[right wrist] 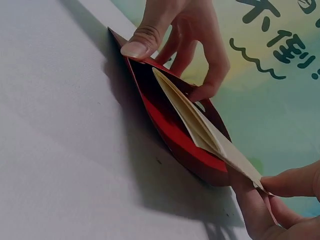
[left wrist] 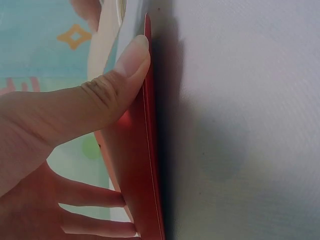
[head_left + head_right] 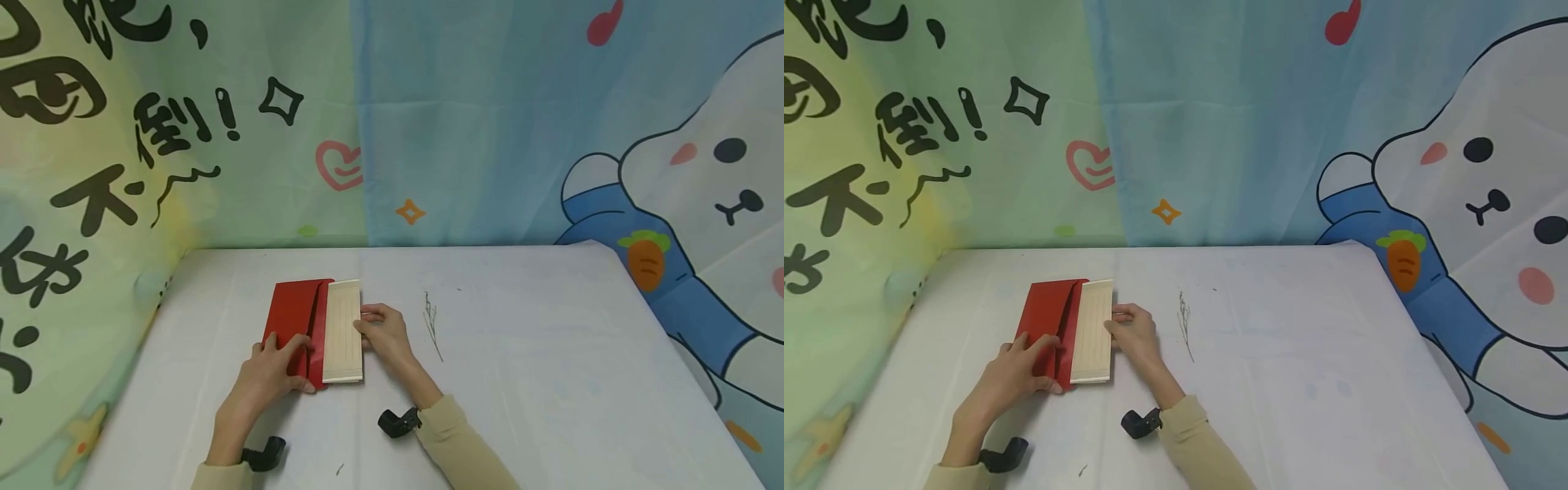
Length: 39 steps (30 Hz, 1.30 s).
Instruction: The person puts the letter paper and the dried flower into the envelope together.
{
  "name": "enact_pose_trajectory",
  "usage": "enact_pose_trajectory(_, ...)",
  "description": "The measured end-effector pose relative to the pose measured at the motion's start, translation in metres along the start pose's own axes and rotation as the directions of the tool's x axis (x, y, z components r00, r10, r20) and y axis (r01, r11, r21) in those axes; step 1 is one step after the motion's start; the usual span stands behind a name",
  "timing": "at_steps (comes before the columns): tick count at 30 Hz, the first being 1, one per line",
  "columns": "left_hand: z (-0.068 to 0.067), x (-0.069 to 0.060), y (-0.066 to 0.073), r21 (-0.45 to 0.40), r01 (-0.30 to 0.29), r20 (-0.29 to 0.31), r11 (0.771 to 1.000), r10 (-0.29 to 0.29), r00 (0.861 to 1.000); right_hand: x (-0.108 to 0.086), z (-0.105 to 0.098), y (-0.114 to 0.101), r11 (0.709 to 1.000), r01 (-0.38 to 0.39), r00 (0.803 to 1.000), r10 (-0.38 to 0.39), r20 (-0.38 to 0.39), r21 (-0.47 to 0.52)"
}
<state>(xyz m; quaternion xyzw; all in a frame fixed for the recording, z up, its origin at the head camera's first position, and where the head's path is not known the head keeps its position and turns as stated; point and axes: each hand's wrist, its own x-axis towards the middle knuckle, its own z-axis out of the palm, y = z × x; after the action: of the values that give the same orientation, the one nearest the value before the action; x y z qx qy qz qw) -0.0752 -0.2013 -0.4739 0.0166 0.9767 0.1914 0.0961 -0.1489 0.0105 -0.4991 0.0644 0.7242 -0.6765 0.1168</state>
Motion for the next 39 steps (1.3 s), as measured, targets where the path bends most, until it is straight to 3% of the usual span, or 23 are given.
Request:
enact_pose_trajectory(18,-0.003,0.001,0.001,-0.003,-0.002,0.007,1.000,0.002,1.000,0.005,0.026,0.001,0.999,0.038,0.999,-0.038,0.011,-0.026)
enact_pose_trajectory(29,-0.002,0.001,0.000,-0.015,0.001,0.004,1.000,-0.001,1.000,0.006,0.037,-0.001,0.999,-0.002,0.999,0.001,0.036,0.032)
enact_pose_trajectory(39,-0.003,0.000,0.002,-0.015,0.010,-0.006,1.000,-0.010,1.000,0.005,0.050,-0.001,0.999,-0.033,0.999,0.033,0.033,0.022)
